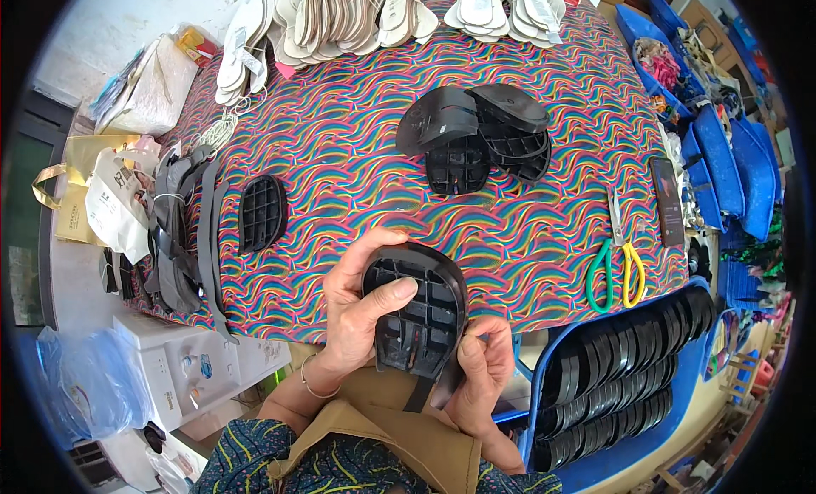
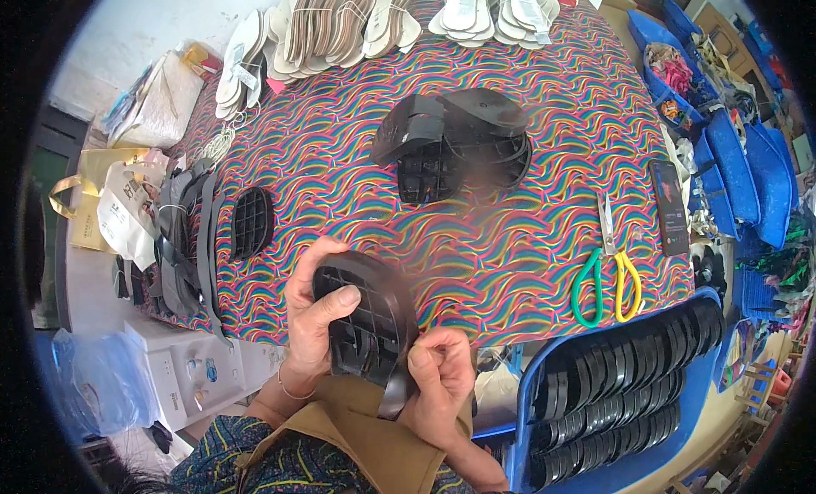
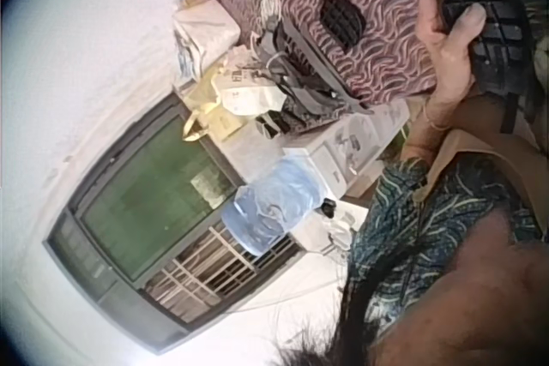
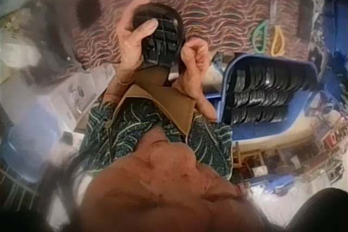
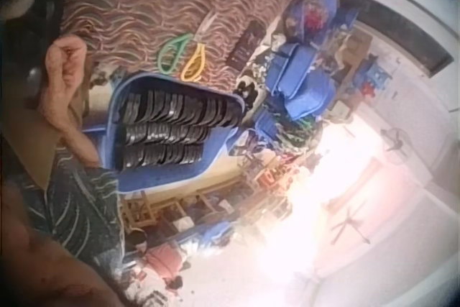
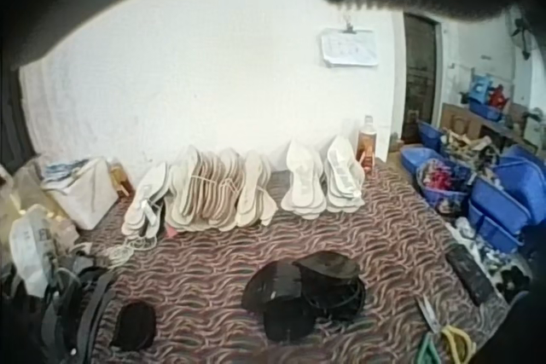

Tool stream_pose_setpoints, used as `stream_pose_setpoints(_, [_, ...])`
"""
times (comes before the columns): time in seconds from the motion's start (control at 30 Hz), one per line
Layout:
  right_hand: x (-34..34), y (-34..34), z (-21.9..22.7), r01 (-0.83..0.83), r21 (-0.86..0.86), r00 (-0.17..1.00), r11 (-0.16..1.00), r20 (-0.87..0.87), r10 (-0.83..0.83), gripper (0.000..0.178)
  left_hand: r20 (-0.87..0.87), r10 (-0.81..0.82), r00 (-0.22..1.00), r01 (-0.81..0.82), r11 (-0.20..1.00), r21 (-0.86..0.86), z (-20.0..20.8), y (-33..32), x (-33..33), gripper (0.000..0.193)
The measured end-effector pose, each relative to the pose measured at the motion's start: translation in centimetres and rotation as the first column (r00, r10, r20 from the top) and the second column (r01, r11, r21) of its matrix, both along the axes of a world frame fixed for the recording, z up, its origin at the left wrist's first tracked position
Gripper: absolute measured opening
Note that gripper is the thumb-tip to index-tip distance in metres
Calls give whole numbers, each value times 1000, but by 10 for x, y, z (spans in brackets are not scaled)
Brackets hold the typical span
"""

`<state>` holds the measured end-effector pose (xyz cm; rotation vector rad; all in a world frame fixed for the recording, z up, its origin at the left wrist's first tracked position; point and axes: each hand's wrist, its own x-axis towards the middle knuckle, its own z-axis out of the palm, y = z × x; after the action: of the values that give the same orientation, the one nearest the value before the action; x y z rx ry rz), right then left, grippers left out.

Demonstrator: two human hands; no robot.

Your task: The person assembles black plastic shoe components by hand, repeatedly picking up a part, inserting a smaller piece, and pressing them together. They handle the parts one at a time, turning them over to fit the pieces, and place the assembled units on the table.

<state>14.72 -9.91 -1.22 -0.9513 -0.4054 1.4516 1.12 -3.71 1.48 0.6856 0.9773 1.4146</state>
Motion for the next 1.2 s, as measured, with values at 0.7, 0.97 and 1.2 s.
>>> stream_pose_setpoints(0.7, [22,-3,4,-66,-43,997,997,-55,63,24,117,1,993,12,994,-108,-14,-2,3,48])
stream_pose_setpoints(0.97, [7,-8,5,17,14,996,1000,-90,-15,15,201,3,980,40,977,-210,-16,0,6,51])
stream_pose_setpoints(1.2, [-4,-6,-1,69,32,997,997,-20,-69,17,253,24,967,34,974,-225,-24,3,9,51])
